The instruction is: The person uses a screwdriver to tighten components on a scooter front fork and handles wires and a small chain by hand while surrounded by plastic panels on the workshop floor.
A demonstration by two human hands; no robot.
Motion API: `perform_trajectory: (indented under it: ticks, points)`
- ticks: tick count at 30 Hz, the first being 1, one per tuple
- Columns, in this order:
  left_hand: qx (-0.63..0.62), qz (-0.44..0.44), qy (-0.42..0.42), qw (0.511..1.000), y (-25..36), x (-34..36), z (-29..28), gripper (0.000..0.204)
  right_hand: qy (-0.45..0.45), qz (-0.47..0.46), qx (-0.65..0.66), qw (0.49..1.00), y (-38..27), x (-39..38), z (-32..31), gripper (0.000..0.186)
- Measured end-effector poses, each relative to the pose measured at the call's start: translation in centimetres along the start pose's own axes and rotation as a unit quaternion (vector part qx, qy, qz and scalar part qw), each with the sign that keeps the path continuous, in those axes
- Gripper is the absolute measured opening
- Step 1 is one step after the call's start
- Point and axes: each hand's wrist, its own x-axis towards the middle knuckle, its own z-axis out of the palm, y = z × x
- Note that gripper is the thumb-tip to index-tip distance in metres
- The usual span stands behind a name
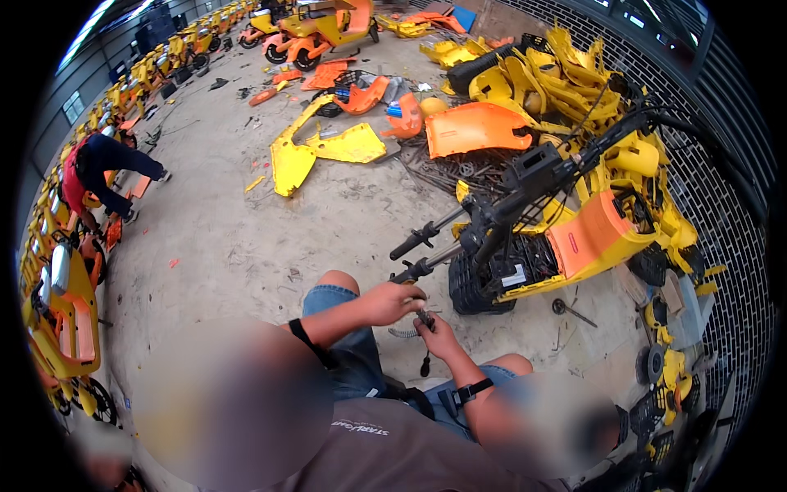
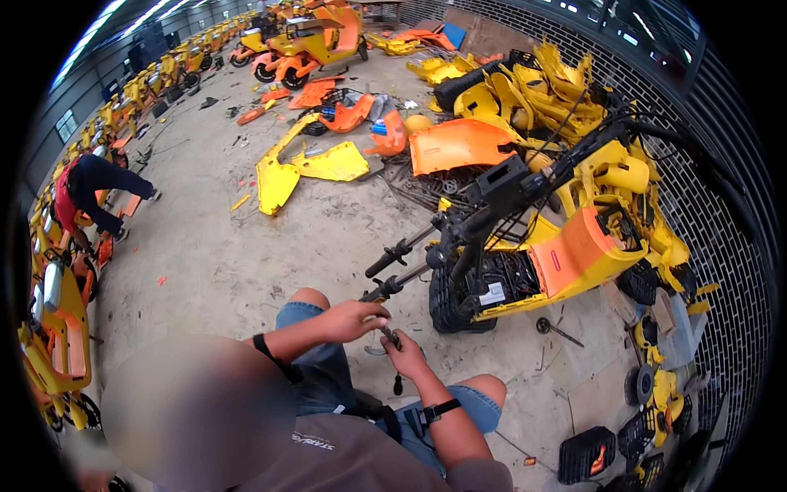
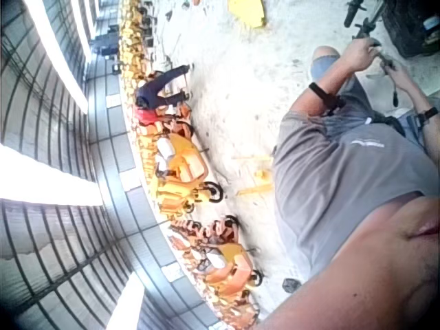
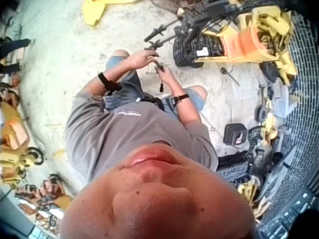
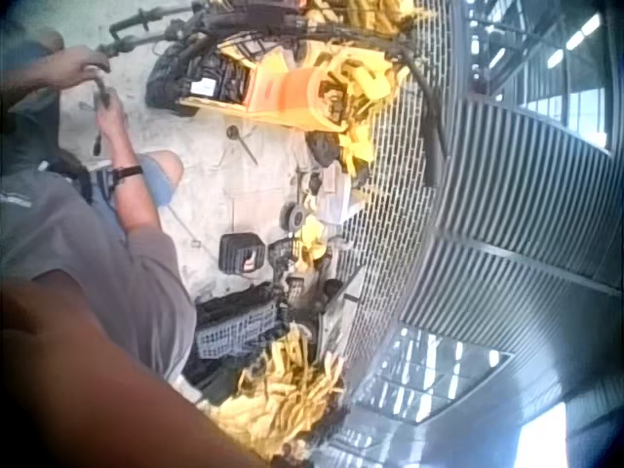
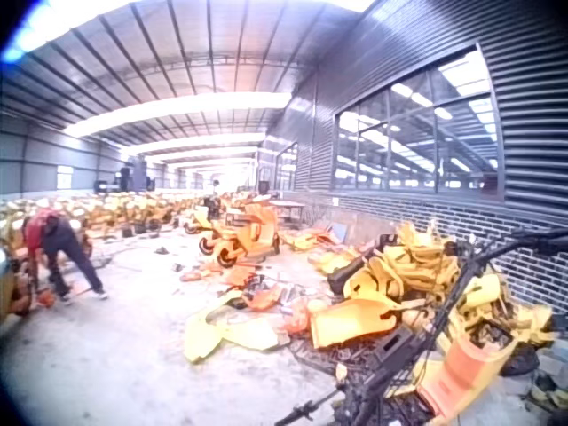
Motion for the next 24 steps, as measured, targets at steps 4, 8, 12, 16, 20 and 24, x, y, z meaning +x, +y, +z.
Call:
perform_trajectory:
  ticks: [4,8,12,16,20,24]
  points:
    - [0.041,-0.003,0.112,0.993,0.7,-1.3,-5.7,0.042,0.05,-0.007,-0.069,0.996,0.8,-1.5,-1.6,0.02]
    - [0.043,-0.077,0.263,0.961,-3.3,-4.4,-10.5,0.027,0.015,0.047,-0.104,0.993,3.0,-1.3,-2.3,0.021]
    - [0.206,-0.303,0.185,0.912,-21.1,-12.9,-7.7,0.033,-0.015,0.068,-0.198,0.978,5.4,-1.3,-2.3,0.025]
    - [0.179,-0.429,-0.151,0.872,-34.3,-28.0,3.7,0.035,-0.039,0.118,-0.254,0.959,6.2,-0.7,-2.1,0.028]
    - [0.037,-0.543,-0.296,0.785,-35.5,-36.6,10.8,0.034,-0.024,0.138,-0.245,0.959,9.0,-0.8,-3.0,0.029]
    - [-0.075,-0.619,-0.102,0.775,-34.5,-38.9,10.3,0.032,-0.029,0.115,-0.277,0.953,9.7,-0.8,-3.5,0.029]
